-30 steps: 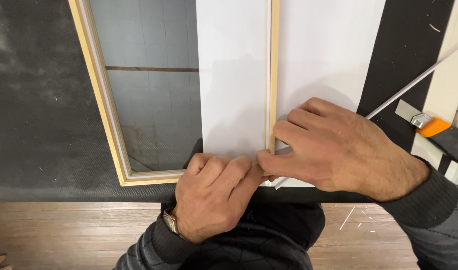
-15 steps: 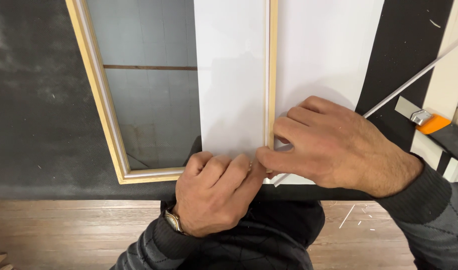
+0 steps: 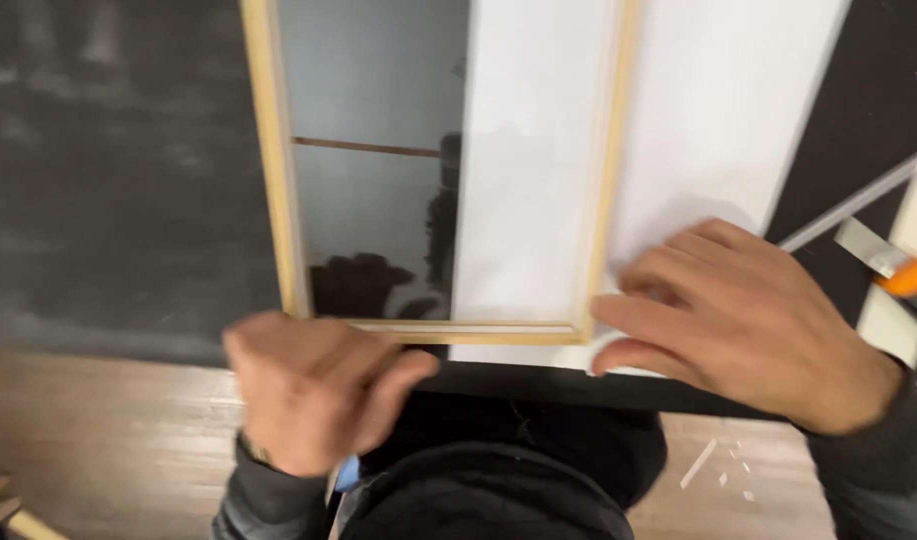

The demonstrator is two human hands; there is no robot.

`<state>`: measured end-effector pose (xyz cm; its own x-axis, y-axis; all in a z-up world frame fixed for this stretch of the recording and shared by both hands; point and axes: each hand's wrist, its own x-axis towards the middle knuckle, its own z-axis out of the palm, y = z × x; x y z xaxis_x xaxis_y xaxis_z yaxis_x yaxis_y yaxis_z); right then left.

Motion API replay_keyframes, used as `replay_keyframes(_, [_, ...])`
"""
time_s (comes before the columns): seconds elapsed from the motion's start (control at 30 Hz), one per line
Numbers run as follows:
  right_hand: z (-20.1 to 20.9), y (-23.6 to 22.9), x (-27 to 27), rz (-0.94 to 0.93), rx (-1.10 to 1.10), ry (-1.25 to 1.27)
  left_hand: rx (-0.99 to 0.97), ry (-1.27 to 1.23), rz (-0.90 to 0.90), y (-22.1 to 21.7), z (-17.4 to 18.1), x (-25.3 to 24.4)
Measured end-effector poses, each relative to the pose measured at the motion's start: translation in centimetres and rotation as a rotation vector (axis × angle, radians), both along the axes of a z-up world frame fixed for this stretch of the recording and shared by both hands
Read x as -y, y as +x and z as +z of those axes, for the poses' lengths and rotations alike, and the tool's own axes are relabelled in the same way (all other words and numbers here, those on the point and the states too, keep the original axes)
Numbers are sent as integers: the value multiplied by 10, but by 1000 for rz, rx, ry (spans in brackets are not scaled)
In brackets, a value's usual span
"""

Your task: Assembling a picture frame by measuring, cutting plastic divider strips with a utility knife, and cleaning the glass pane.

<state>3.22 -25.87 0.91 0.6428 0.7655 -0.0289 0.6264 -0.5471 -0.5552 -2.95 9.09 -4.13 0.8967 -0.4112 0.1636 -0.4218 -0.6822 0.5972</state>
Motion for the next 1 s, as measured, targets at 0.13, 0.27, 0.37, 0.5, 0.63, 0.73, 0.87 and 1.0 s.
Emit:
replay_keyframes(0.13, [-4, -8, 0, -44, -4, -125, 140, 22, 313, 17, 34, -28])
replay_keyframes(0.27, [-4, -7, -5, -49, 37, -154, 92, 3, 180, 16, 34, -54])
replay_keyframes(0.37, [-1, -7, -12, -140, 25, -160, 54, 12, 93, 21, 38, -56])
replay_keyframes(0.5, [4, -9, -27, -143, 52, -165, 32, 16, -44, 30, 42, -60])
replay_keyframes(0.63, [16, -11, -73, -148, 101, -74, 23, 26, -175, 43, 44, -64])
replay_keyframes(0.73, [18, -3, -121, -90, 82, 91, 39, 46, -275, 54, 40, -66])
replay_keyframes(0.87, [14, 4, -160, -68, 81, 121, 46, 33, -324, 63, 40, -66])
replay_keyframes(1.0, [7, 6, -168, -69, 34, 140, 7, -56, -356, 67, 36, -69])
